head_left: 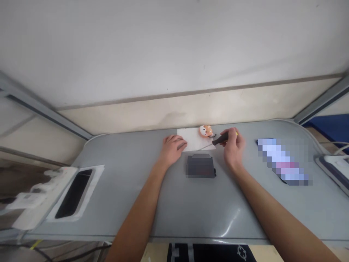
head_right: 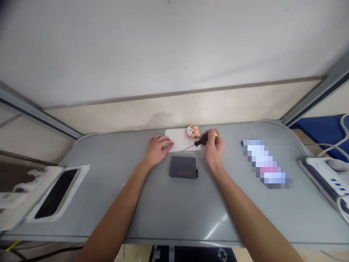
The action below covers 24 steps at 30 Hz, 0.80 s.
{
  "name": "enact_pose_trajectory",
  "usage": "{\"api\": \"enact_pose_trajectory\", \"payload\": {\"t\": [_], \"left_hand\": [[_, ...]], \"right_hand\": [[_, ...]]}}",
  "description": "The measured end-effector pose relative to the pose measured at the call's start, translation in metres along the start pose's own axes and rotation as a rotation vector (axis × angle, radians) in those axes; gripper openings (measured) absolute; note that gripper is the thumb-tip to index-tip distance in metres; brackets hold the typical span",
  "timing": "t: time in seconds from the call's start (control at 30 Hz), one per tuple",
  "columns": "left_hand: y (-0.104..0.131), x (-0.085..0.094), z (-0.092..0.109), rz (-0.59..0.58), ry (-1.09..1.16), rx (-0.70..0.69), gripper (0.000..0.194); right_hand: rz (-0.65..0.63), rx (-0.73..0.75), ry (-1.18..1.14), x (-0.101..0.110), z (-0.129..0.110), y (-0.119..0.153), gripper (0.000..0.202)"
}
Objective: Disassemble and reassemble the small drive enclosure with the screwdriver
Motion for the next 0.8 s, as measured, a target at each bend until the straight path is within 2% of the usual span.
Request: {"api": "enact_pose_trajectory", "payload": {"t": [0.1, 0.17, 0.23, 0.3, 0.4, 0.47, 0.53, 0.8], "left_hand": [[0.001, 0.011, 0.009, 0.027, 0.042, -0.033, 0.017], [0.002, 0.014, 0.021, 0.018, 0.129, -0.070, 0.017], [0.004, 0.013, 0.036, -0.036, 0.243, -0.136, 0.018], [0.006, 0.010, 0.050, -0.074, 0.292, -0.190, 0.018], [0.010, 0.003, 0.059, -0.108, 0.268, -0.215, 0.019], [0.011, -0.001, 0.058, -0.109, 0.234, -0.208, 0.021], [0.011, -0.002, 0.055, -0.098, 0.214, -0.209, 0.021], [0.011, -0.001, 0.055, -0.084, 0.195, -0.228, 0.025]], "right_hand": [[0.041, 0.069, 0.027, 0.009, -0.013, 0.006, 0.039], [0.068, 0.202, 0.062, 0.013, -0.028, 0.019, 0.037], [0.037, 0.390, 0.072, 0.011, -0.045, 0.038, 0.037], [-0.119, 0.612, 0.039, 0.002, -0.062, 0.063, 0.034], [-0.383, 1.033, 0.050, -0.016, -0.083, 0.104, 0.022], [-0.473, 1.198, 0.087, -0.024, -0.086, 0.121, 0.015], [-0.493, 1.229, 0.102, -0.028, -0.084, 0.125, 0.014], [-0.455, 1.159, 0.022, -0.022, -0.082, 0.118, 0.022]]}}
Point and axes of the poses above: each hand's wrist, its own y-axis away from the middle knuckle, its own x-axis out of the back of the hand, z = x × y, the point moved 6 cm from there along -y, towards the middle knuckle, and after that the axes turned 1 degree about -x, right-handed, at the moved point
